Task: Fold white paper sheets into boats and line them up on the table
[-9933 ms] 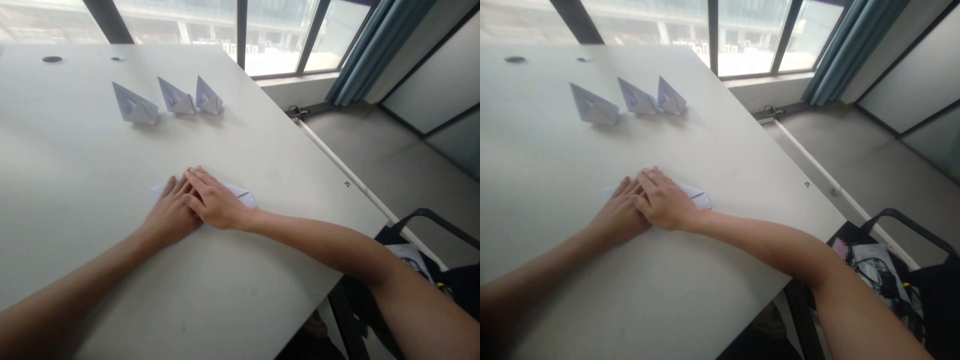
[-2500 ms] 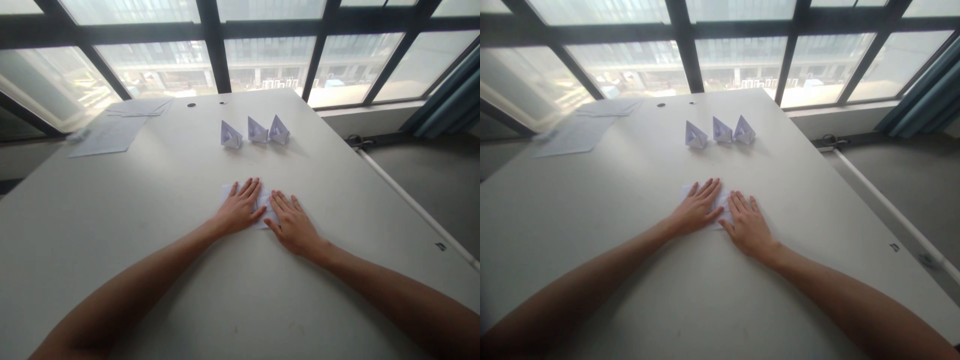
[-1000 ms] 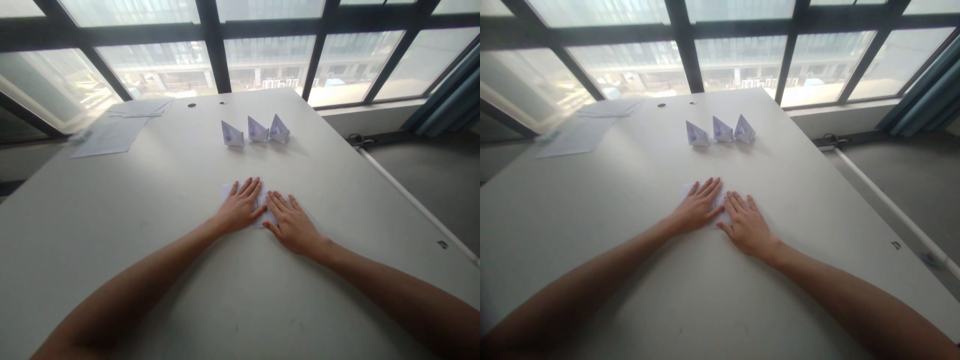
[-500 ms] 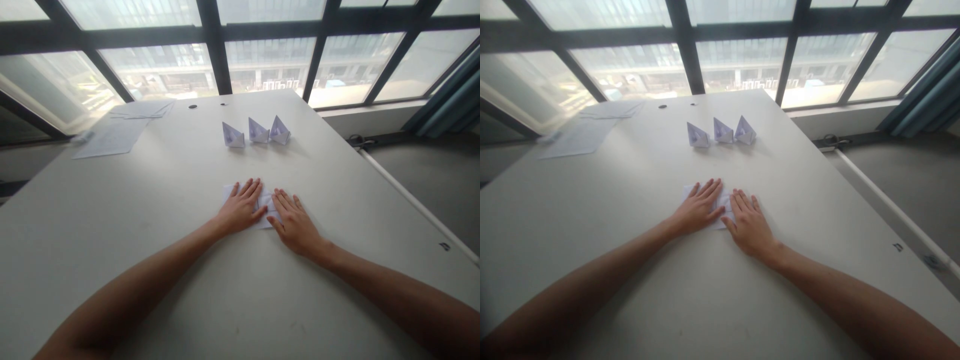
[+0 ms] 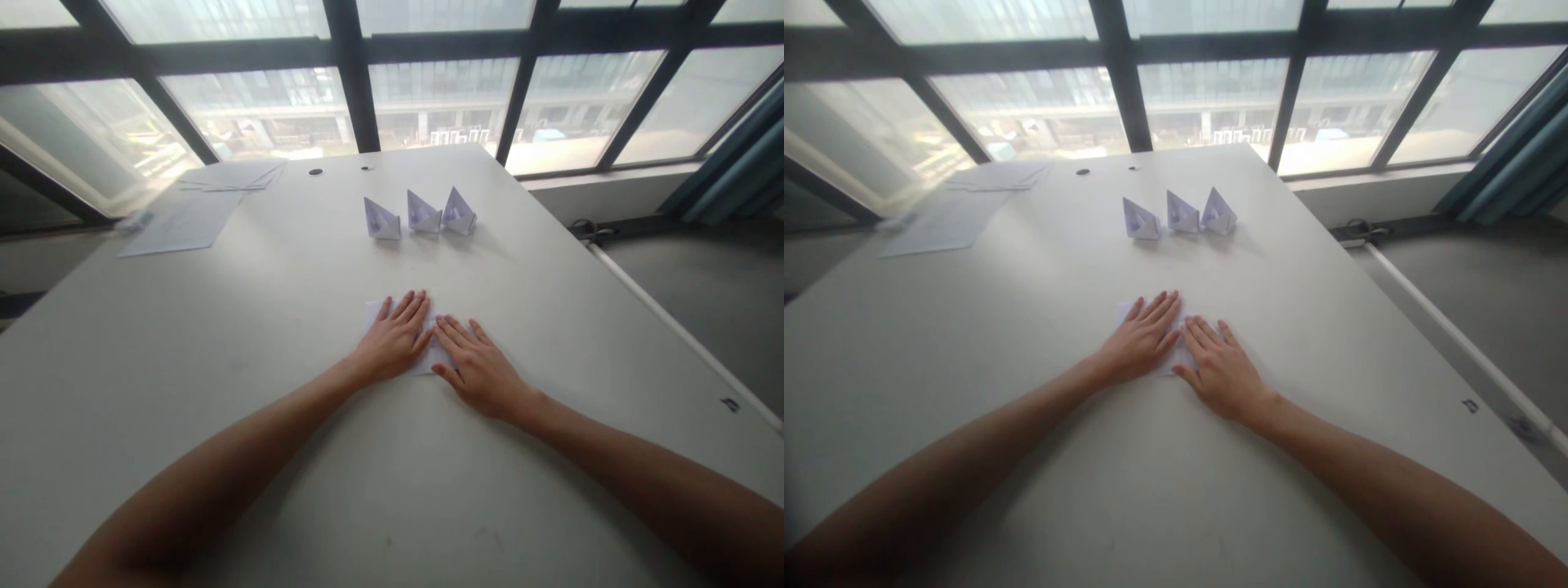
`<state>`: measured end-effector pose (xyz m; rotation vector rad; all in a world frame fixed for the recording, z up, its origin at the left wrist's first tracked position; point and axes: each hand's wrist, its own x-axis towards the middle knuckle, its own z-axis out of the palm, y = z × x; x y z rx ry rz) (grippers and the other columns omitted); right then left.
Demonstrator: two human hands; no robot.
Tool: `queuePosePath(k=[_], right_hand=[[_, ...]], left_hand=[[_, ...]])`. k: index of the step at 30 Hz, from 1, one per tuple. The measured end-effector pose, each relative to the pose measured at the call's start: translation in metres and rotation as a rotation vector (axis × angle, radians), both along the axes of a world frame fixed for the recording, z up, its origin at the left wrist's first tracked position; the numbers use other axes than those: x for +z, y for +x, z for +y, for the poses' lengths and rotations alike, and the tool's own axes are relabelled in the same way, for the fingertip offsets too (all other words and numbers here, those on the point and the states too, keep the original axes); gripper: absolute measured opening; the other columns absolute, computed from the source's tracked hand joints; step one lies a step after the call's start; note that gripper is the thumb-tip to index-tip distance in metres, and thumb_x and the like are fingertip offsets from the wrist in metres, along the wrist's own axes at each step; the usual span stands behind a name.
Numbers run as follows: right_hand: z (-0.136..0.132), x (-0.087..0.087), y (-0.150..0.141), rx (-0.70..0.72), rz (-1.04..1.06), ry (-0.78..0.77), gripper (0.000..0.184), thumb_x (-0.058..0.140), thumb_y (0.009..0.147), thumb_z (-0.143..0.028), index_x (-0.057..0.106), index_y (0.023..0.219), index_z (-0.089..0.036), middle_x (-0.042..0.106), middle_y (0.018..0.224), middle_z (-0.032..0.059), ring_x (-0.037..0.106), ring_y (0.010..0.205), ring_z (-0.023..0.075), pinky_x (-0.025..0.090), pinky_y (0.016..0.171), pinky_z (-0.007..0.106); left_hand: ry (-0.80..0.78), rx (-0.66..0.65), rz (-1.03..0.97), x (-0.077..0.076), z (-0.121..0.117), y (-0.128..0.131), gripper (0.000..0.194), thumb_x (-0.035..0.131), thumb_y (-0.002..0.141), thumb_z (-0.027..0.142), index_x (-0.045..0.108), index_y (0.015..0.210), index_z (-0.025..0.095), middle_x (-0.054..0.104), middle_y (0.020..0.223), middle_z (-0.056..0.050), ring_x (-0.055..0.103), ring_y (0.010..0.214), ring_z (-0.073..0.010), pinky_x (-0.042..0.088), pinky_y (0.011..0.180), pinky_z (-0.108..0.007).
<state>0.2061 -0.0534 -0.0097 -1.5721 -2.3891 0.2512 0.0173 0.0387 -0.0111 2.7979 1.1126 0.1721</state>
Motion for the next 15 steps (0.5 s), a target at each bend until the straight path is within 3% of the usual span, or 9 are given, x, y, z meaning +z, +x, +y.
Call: queuePosePath(k=[4,7,10,12,15], right_hand=[[-0.002,0.004,-0.001,-0.031,-0.019,0.014,0.063,0.032,0.103,-0.050,0.039,0.151,-0.010,0.035,0.159,0.0157,0.030,0.149,0.0254,0.018,0.123,0.051],[-0.003,0.006,-0.001,-0.119,-0.025,0.036,0.060,0.032,0.104,-0.048,0.045,0.148,-0.010,0.042,0.155,0.0157,0.034,0.147,0.0266,0.019,0.123,0.053],[-0.002,0.006,0.001,-0.217,-0.036,0.061,0.058,0.032,0.104,-0.047,0.051,0.143,-0.008,0.047,0.152,0.0170,0.039,0.145,0.0279,0.020,0.122,0.052],[0.000,0.006,0.003,-0.246,-0.042,0.074,0.057,0.032,0.105,-0.046,0.053,0.141,-0.007,0.049,0.151,0.0171,0.040,0.144,0.0284,0.022,0.122,0.050],[0.002,0.005,0.004,-0.258,-0.043,0.080,0.056,0.033,0.105,-0.045,0.054,0.141,-0.006,0.049,0.151,0.0167,0.041,0.143,0.0289,0.027,0.120,0.049]], left_hand=[[-0.073,0.014,-0.161,0.004,0.005,0.001,0.056,0.025,0.104,0.034,0.026,0.157,0.014,0.026,0.163,-0.010,0.020,0.153,-0.0199,0.017,0.125,-0.047],[-0.013,0.114,-0.331,0.008,0.011,0.000,0.051,0.028,0.102,0.025,0.038,0.151,0.016,0.040,0.158,-0.008,0.032,0.148,-0.0166,0.025,0.123,-0.040],[0.094,0.240,-0.316,0.006,0.015,-0.005,0.049,0.039,0.102,0.034,0.043,0.148,0.017,0.042,0.156,-0.011,0.033,0.148,-0.0247,0.026,0.122,-0.047],[0.096,0.291,-0.240,0.000,0.017,-0.007,0.063,0.047,0.099,0.047,0.038,0.151,0.013,0.038,0.157,-0.017,0.030,0.148,-0.0328,0.025,0.120,-0.054],[0.068,0.311,-0.215,-0.007,0.020,-0.010,0.075,0.052,0.096,0.053,0.029,0.154,0.012,0.040,0.154,-0.021,0.032,0.146,-0.0370,0.025,0.118,-0.059]])
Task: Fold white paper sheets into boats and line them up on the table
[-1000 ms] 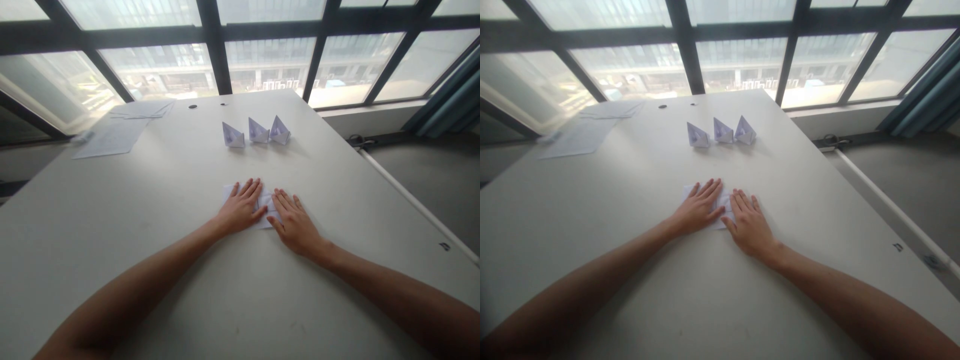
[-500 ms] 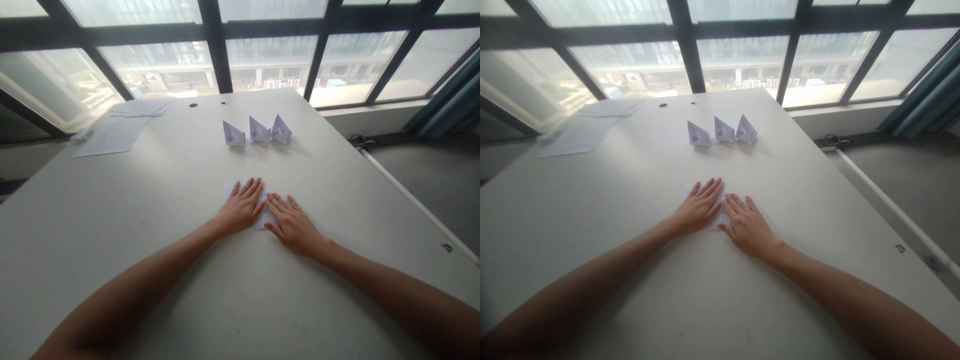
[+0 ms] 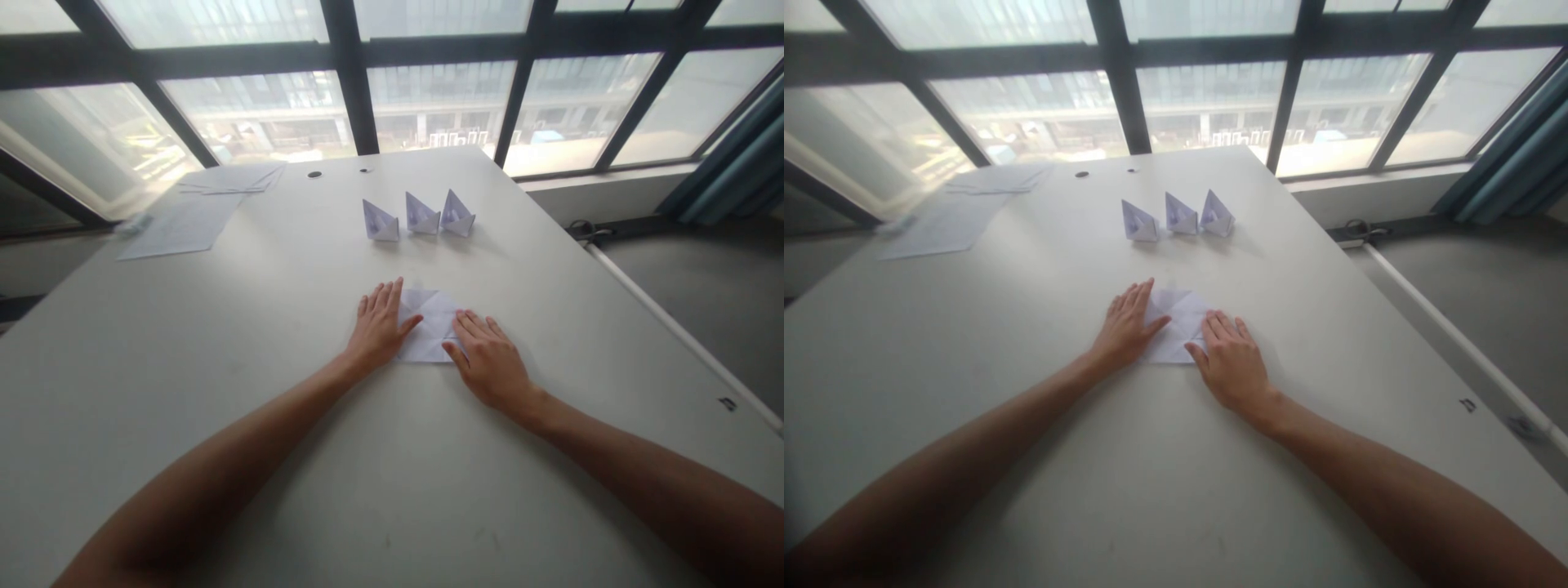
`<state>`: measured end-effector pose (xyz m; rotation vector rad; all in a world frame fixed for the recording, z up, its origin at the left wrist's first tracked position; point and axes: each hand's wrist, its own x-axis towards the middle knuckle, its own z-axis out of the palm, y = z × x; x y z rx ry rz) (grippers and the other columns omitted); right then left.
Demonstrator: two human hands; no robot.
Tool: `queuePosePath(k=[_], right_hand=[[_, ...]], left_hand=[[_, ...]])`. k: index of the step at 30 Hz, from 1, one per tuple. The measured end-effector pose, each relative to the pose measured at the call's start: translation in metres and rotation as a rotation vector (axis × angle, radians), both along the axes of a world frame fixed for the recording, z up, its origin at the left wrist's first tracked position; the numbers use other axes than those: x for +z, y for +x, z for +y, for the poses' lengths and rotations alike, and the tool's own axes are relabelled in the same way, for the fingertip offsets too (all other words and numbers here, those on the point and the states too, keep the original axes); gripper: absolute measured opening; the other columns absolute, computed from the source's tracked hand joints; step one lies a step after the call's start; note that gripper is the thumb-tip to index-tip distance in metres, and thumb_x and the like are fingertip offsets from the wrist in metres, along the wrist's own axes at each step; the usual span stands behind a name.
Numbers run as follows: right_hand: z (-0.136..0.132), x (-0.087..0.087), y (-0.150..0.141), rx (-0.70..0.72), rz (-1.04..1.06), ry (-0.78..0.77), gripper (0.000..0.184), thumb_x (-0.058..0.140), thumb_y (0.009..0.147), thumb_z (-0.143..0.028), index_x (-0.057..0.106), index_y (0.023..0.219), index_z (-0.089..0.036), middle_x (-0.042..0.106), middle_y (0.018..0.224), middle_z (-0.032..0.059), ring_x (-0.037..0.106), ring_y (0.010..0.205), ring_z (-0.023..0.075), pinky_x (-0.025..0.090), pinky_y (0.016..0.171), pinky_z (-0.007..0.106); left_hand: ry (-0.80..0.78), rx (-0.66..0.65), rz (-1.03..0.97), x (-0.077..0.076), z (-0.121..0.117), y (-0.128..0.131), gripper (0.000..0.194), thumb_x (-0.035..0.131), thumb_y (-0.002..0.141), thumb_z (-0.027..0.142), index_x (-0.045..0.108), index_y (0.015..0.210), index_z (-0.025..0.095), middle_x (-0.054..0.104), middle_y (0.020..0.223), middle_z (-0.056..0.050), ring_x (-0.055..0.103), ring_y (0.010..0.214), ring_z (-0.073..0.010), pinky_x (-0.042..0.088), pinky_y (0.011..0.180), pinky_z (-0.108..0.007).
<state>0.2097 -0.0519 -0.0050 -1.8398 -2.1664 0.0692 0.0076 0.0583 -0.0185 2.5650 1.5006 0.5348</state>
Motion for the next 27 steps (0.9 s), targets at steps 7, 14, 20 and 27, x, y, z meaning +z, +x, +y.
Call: queuePosePath(k=[7,14,20,27], right_hand=[[0.001,-0.001,0.001,0.005,0.010,0.019,0.055,0.035,0.104,-0.045,0.054,0.140,-0.008,0.049,0.151,0.0163,0.042,0.142,0.0293,0.031,0.117,0.049],[0.002,-0.002,0.002,0.014,0.000,0.047,0.054,0.036,0.104,-0.044,0.056,0.139,-0.008,0.053,0.148,0.0169,0.045,0.140,0.0300,0.032,0.116,0.048],[0.002,0.000,0.003,0.030,0.004,0.069,0.050,0.035,0.104,-0.044,0.062,0.132,-0.011,0.058,0.142,0.0167,0.047,0.135,0.0298,0.034,0.112,0.045],[-0.001,0.011,0.000,0.071,0.024,0.052,0.050,0.034,0.103,-0.049,0.067,0.122,-0.017,0.062,0.134,0.0148,0.051,0.122,0.0297,0.040,0.103,0.044]], left_hand=[[0.083,-0.151,-0.392,0.008,0.001,0.004,0.082,0.061,0.088,0.020,0.019,0.158,0.021,0.051,0.129,-0.012,0.054,0.121,-0.0238,0.045,0.107,-0.040],[-0.015,-0.444,-0.077,0.012,-0.020,0.012,0.056,0.042,0.102,0.041,0.034,0.154,0.021,0.048,0.147,-0.014,0.047,0.136,-0.0252,0.038,0.114,-0.040],[-0.004,-0.477,0.232,0.015,-0.032,0.012,0.065,0.026,0.104,0.056,0.030,0.155,0.017,0.023,0.165,-0.011,0.016,0.154,-0.0257,0.010,0.124,-0.051],[-0.093,-0.380,0.166,0.024,-0.034,0.016,0.054,0.022,0.106,0.039,0.045,0.148,0.015,0.032,0.161,-0.011,0.019,0.153,-0.0237,0.012,0.124,-0.052]])
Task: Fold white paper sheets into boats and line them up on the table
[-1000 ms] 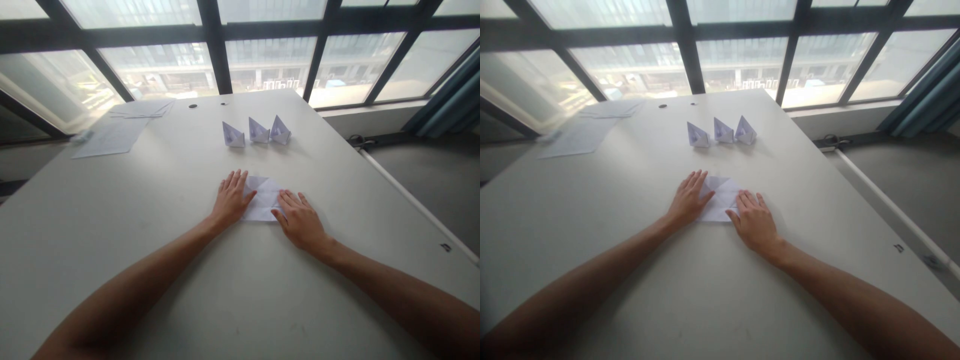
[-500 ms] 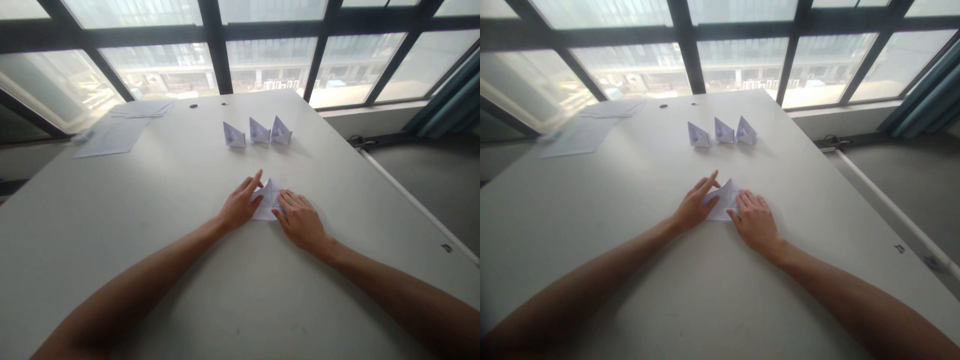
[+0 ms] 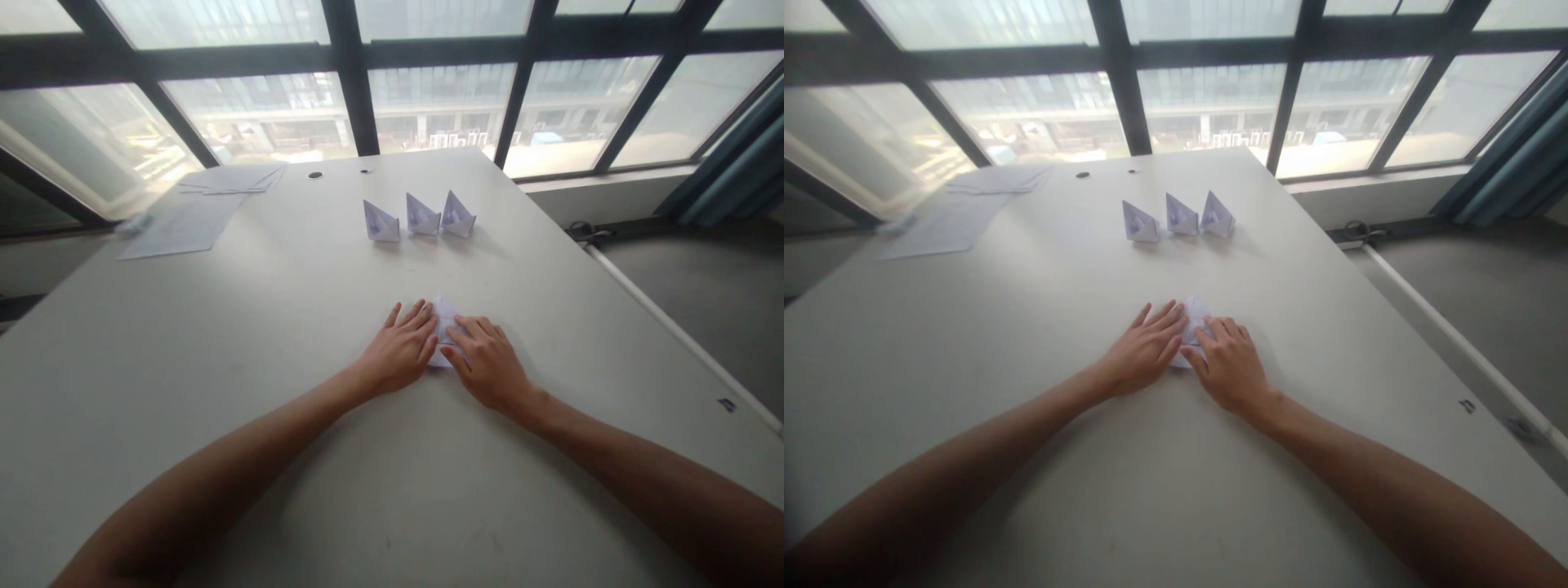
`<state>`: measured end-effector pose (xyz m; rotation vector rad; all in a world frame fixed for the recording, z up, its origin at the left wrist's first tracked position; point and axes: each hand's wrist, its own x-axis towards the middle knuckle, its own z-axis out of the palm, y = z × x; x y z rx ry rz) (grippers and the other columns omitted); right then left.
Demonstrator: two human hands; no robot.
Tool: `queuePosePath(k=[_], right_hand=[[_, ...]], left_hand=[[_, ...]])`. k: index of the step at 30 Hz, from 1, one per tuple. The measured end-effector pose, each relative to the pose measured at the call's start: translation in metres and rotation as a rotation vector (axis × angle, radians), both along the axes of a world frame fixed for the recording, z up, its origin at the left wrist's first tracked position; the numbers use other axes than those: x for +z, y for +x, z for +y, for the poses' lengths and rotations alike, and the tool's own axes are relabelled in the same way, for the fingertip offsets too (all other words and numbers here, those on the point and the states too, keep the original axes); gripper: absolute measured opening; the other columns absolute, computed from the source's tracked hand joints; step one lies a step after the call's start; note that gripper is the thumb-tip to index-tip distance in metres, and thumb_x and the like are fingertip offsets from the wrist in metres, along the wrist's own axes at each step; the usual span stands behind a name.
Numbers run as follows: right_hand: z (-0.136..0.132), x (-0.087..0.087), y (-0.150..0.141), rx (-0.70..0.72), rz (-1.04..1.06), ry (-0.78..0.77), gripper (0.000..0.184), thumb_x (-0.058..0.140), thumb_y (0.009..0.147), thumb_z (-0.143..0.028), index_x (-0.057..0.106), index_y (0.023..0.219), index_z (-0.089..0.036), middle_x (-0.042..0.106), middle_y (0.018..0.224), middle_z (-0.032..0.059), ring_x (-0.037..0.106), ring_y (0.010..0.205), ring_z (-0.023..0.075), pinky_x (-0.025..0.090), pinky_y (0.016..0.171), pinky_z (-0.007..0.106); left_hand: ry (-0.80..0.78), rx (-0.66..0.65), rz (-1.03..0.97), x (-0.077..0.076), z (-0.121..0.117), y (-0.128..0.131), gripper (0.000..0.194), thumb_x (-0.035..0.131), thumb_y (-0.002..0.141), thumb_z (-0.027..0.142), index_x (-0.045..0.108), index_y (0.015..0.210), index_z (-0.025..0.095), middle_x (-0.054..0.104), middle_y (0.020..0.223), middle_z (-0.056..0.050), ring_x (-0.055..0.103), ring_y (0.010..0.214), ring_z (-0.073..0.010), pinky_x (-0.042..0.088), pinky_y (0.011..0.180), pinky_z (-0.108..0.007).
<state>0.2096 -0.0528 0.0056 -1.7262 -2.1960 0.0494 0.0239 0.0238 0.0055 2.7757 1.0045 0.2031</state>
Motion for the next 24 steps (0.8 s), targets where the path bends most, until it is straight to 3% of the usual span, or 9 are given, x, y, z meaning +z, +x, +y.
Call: queuePosePath(k=[5,9,12,15,19,24], right_hand=[[-0.004,0.007,-0.003,0.083,0.052,-0.036,0.046,0.037,0.102,-0.049,0.073,0.108,-0.021,0.067,0.121,0.0116,0.056,0.109,0.0276,0.042,0.099,0.043],[0.001,0.003,0.000,0.078,0.204,-0.008,0.046,0.032,0.105,-0.037,0.074,0.105,-0.019,0.072,0.109,0.0096,0.060,0.103,0.0232,0.044,0.099,0.038],[0.006,-0.003,0.002,0.049,0.235,0.057,0.047,0.028,0.105,-0.033,0.064,0.130,-0.014,0.067,0.129,0.0118,0.057,0.121,0.0230,0.041,0.107,0.039],[0.008,-0.009,0.001,0.115,0.110,0.009,0.058,0.028,0.104,-0.041,0.041,0.150,-0.008,0.043,0.156,0.0144,0.035,0.146,0.0245,0.025,0.120,0.046],[0.009,-0.016,0.000,0.127,-0.024,-0.101,0.073,0.026,0.102,-0.057,0.031,0.154,-0.007,0.030,0.161,0.0163,0.024,0.151,0.0263,0.012,0.123,0.056],[0.017,-0.022,0.009,-0.038,-0.040,-0.095,0.075,0.022,0.101,-0.060,0.034,0.153,-0.007,0.031,0.161,0.0183,0.024,0.151,0.0281,0.009,0.122,0.059]], left_hand=[[-0.114,0.096,-0.100,-0.008,0.002,0.001,0.046,0.029,0.104,0.032,0.051,0.143,0.019,0.038,0.159,-0.008,0.028,0.150,-0.0215,0.021,0.123,-0.048],[-0.011,0.072,-0.087,-0.017,0.001,0.000,0.057,0.037,0.102,0.035,0.031,0.154,0.013,0.028,0.162,-0.013,0.019,0.153,-0.0238,0.019,0.124,-0.046],[0.057,0.002,-0.018,-0.020,0.001,-0.001,0.062,0.033,0.103,0.040,0.024,0.156,0.009,0.021,0.164,-0.017,0.013,0.154,-0.0261,0.016,0.124,-0.047],[0.072,-0.064,0.032,-0.019,0.003,-0.002,0.063,0.027,0.105,0.044,0.022,0.157,0.010,0.017,0.165,-0.016,0.011,0.154,-0.0269,0.014,0.124,-0.047],[0.075,-0.082,0.068,-0.017,0.004,-0.002,0.064,0.026,0.106,0.046,0.021,0.157,0.008,0.015,0.165,-0.017,0.010,0.154,-0.0278,0.014,0.124,-0.047],[0.085,-0.082,0.056,-0.017,0.004,-0.002,0.065,0.023,0.106,0.049,0.024,0.157,0.009,0.016,0.165,-0.017,0.011,0.154,-0.0275,0.014,0.124,-0.047]])
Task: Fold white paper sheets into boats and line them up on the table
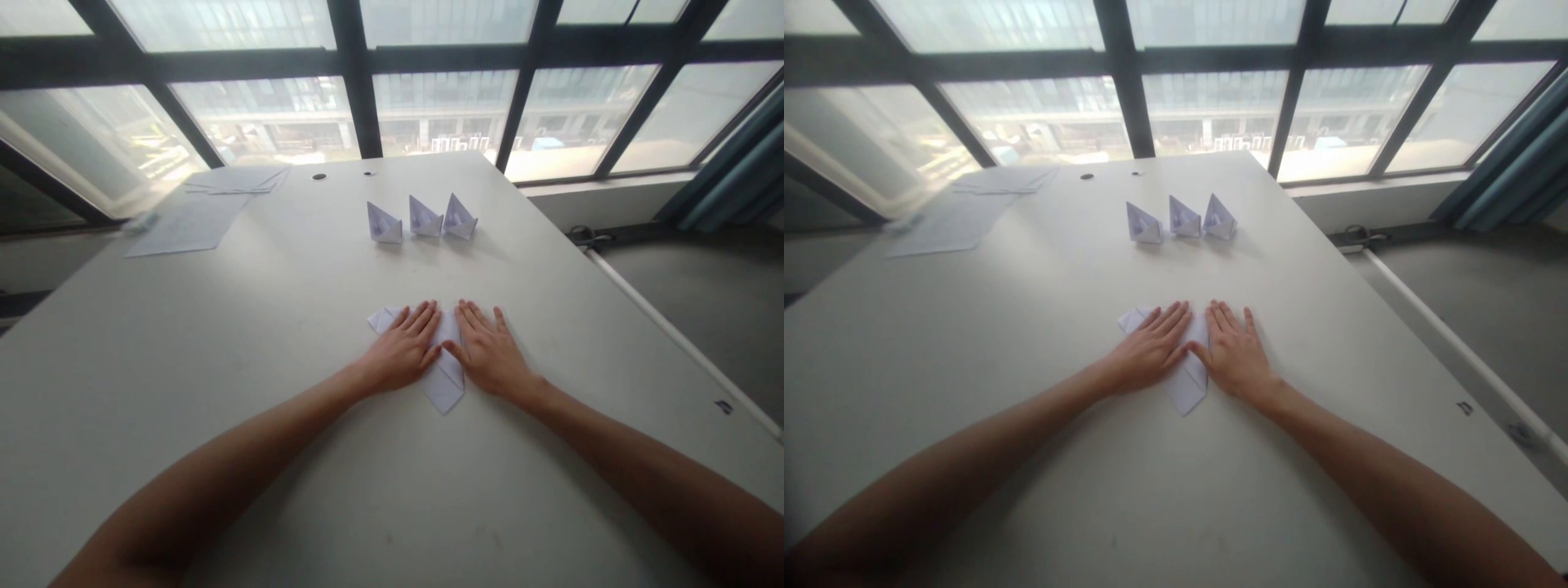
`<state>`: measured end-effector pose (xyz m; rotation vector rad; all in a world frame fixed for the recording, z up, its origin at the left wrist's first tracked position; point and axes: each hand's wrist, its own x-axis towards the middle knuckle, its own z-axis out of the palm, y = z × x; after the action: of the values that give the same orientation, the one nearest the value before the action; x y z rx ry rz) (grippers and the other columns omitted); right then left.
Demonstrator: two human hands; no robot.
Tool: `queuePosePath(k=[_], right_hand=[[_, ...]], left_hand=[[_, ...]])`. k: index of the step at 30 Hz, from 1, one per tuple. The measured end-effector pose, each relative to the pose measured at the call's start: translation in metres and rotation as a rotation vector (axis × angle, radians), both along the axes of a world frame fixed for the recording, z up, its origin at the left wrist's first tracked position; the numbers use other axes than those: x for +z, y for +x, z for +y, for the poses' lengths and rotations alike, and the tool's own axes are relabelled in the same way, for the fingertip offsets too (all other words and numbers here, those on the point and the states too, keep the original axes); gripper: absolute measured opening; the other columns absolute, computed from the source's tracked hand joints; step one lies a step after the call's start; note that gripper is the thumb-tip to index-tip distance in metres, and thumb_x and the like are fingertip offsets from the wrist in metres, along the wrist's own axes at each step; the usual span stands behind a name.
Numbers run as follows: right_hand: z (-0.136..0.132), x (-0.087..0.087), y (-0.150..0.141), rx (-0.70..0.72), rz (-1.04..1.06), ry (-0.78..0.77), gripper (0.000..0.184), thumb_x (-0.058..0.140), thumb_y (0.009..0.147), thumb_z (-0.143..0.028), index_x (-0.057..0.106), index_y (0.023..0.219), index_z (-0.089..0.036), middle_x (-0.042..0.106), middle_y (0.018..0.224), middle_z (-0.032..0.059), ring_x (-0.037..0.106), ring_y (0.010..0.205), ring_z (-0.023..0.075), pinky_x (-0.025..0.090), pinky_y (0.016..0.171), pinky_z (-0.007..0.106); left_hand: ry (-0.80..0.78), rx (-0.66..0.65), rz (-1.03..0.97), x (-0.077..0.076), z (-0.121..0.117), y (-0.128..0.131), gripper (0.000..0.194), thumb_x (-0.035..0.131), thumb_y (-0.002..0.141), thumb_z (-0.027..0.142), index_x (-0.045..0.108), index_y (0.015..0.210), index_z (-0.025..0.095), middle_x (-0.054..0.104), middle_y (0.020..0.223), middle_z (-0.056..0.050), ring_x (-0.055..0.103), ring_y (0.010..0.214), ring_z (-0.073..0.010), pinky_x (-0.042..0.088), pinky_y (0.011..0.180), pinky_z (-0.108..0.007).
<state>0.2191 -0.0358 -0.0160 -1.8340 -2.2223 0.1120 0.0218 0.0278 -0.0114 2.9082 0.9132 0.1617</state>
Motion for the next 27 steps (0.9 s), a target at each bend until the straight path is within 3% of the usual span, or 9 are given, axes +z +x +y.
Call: queuePosePath(k=[6,13,27], right_hand=[[0.0053,-0.0020,0.0076,-0.038,0.074,0.048,0.076,0.023,0.102,-0.059,0.030,0.155,-0.006,0.028,0.161,0.0194,0.021,0.152,0.0282,0.014,0.122,0.058],[0.0007,0.0040,0.0026,0.229,0.069,0.000,0.065,0.027,0.104,-0.049,0.031,0.155,-0.009,0.031,0.161,0.0148,0.023,0.152,0.0239,0.018,0.124,0.050],[0.0018,0.0032,0.0027,0.215,0.064,0.006,0.061,0.030,0.104,-0.047,0.036,0.154,-0.012,0.034,0.160,0.0140,0.027,0.150,0.0234,0.020,0.123,0.050]], left_hand=[[-0.013,0.003,-0.026,-0.0013,-0.0003,-0.0005,0.063,0.024,0.105,0.048,0.023,0.158,0.013,0.016,0.165,-0.013,0.010,0.154,-0.0261,0.013,0.125,-0.046],[-0.048,-0.011,-0.030,0.0017,0.0005,-0.0005,0.065,0.028,0.105,0.049,0.020,0.159,0.013,0.017,0.165,-0.012,0.012,0.154,-0.0252,0.013,0.125,-0.044],[-0.043,-0.005,-0.047,0.0006,0.0008,-0.0003,0.066,0.031,0.104,0.049,0.020,0.159,0.014,0.017,0.165,-0.013,0.013,0.154,-0.0249,0.013,0.125,-0.044]])
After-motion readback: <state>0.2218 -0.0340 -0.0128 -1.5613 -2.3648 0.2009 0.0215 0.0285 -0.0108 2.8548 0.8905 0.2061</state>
